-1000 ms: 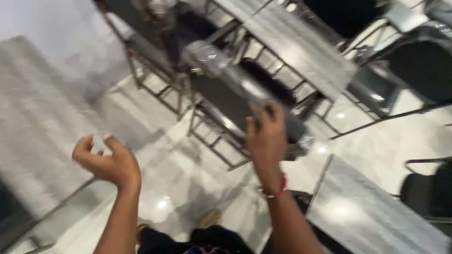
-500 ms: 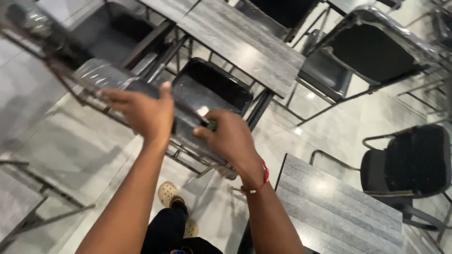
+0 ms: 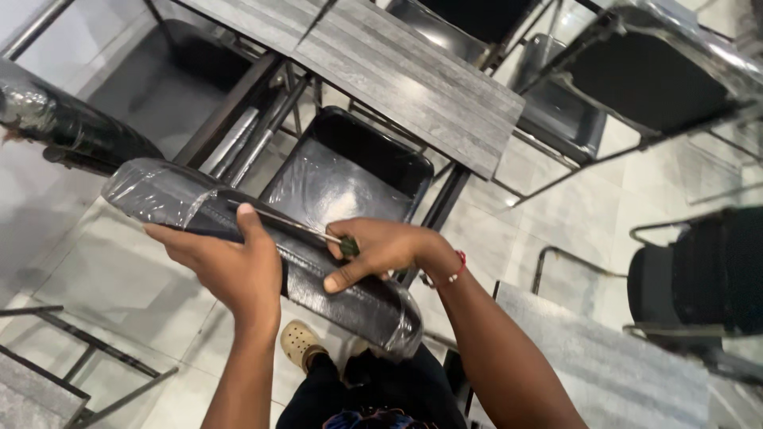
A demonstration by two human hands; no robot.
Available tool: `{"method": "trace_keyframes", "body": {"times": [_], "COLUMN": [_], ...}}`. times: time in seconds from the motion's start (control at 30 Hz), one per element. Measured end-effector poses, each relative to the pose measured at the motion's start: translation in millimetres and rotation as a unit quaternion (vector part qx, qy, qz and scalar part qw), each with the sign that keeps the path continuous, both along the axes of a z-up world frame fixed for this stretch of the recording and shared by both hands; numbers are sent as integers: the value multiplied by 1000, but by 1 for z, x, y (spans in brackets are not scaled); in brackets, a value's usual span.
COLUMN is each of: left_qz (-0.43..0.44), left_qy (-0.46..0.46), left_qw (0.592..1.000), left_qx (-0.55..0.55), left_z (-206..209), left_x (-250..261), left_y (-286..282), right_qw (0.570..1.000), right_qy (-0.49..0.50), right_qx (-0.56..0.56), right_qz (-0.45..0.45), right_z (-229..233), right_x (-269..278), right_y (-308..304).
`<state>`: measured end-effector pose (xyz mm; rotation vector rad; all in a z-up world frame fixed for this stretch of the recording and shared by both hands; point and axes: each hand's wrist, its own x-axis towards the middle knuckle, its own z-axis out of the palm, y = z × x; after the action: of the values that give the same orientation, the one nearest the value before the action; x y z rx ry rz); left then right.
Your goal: The person uses a screwdriver to tighten screws on a chair attached to a desk, then lifts and repositions the desk to access another side and continues tightening screws. The person works on multiple fasteners on the chair frame and desk connection points.
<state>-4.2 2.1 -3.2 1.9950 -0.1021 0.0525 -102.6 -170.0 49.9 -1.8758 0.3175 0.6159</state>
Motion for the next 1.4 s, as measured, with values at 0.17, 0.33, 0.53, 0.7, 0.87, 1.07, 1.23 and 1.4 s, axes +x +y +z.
{"method": "trace_keyframes", "body": {"times": [0.17, 0.33, 0.53, 0.7, 0.87, 1.07, 1.23, 1.4], "left_qz": [25, 78, 138, 136, 133, 121, 154, 183], "left_qy": [-29, -19, 117, 196, 167, 188, 160, 144], "left_qw": [999, 992, 966, 953, 954, 956, 956, 949], "left_qx": [37, 94, 185, 185, 208, 191, 192, 212], "left_z": [0, 21, 52, 61, 51, 52, 46, 36], "left_x": [-6, -7, -35, -33, -26, -34, -48, -59], "left_y": [0, -12, -34, -39, -32, -15, 31, 109], "right_qw": [997, 989, 981, 958, 968, 968, 963, 967], "right_qy": [-5, -30, -137, -281, -197, -200, -181, -166], "right_qx": [78, 134, 118, 3, 153, 137, 187, 166], "right_qz": [23, 61, 74, 53, 39, 61, 66, 102], "right_z": [-13, -28, -67, -89, -90, -81, -85, -98], "right_x": [0, 1, -7, -11, -6, -11, -15, -22], "right_y": [-10, -20, -33, -34, -27, -14, 28, 100]}}
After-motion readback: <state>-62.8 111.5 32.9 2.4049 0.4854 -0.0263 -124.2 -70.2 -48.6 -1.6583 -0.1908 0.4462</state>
